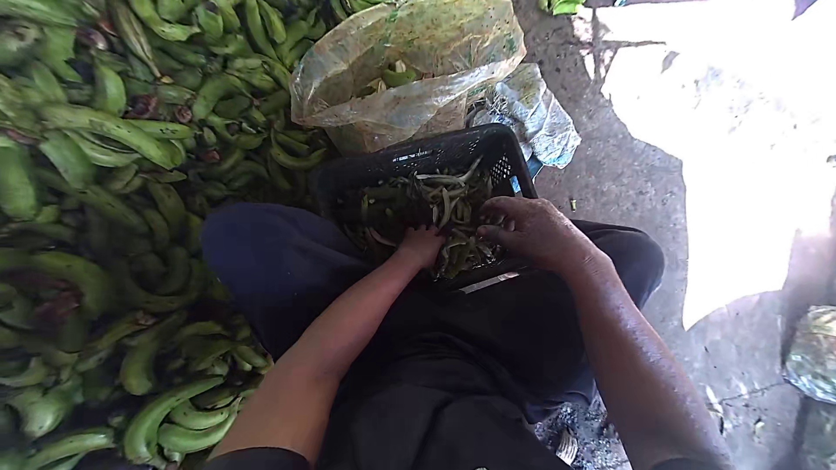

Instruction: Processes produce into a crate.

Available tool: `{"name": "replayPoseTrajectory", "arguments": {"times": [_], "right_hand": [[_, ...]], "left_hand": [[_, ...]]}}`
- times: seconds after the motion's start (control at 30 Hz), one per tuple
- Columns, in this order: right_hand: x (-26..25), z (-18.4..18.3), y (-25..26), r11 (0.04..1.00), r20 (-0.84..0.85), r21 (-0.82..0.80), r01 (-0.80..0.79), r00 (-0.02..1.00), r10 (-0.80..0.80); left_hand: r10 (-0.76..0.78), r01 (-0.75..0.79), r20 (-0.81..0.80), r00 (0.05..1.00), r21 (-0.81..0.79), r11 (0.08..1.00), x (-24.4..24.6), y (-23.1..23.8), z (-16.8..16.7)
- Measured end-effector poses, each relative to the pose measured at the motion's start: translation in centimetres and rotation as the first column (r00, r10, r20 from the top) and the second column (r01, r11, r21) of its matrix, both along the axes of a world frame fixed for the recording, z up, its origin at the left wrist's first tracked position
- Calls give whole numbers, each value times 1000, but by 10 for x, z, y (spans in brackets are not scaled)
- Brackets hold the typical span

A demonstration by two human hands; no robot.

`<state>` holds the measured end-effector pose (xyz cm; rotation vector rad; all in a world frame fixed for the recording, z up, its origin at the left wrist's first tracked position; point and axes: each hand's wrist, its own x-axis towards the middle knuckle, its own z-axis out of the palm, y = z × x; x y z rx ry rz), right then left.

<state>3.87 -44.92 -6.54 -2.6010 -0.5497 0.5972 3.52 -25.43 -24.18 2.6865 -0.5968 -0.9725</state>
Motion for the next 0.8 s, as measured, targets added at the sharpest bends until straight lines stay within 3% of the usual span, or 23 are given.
{"name": "replayPoseTrajectory", "arguments": {"times": [0.1,0.2,0.27,0.33,0.37,0.43,0.53,0.63,0.8], "right_hand": [[26,-15,-14,992,-85,-122,19,996,-30],[48,-28,-14,982,-162,-189,-11,987,-20],[50,-35,-7,990,-179,-141,-22,984,-3],[50,-38,3,999,-213,-52,-15,977,4],[50,-39,8,1000,-235,-7,-10,972,8],[47,-38,21,995,-258,98,8,966,17],[53,-29,39,955,-285,286,77,959,8],[61,-28,61,936,-302,314,161,951,-62],[66,-57,80,934,-80,314,172,985,-155]], "left_hand": [[74,-76,-67,995,-40,996,1,10,-30],[377,-412,-181,909,-235,881,14,25,-19],[567,-621,-257,782,-388,681,24,34,12],[683,-762,-395,614,-522,383,32,44,48],[697,-803,-479,535,-544,243,33,49,70],[666,-837,-604,438,-544,58,32,59,107],[567,-831,-703,430,-553,-55,31,71,133],[488,-812,-744,457,-573,-113,37,74,124],[521,-791,-754,399,-571,-221,43,70,102]]}}
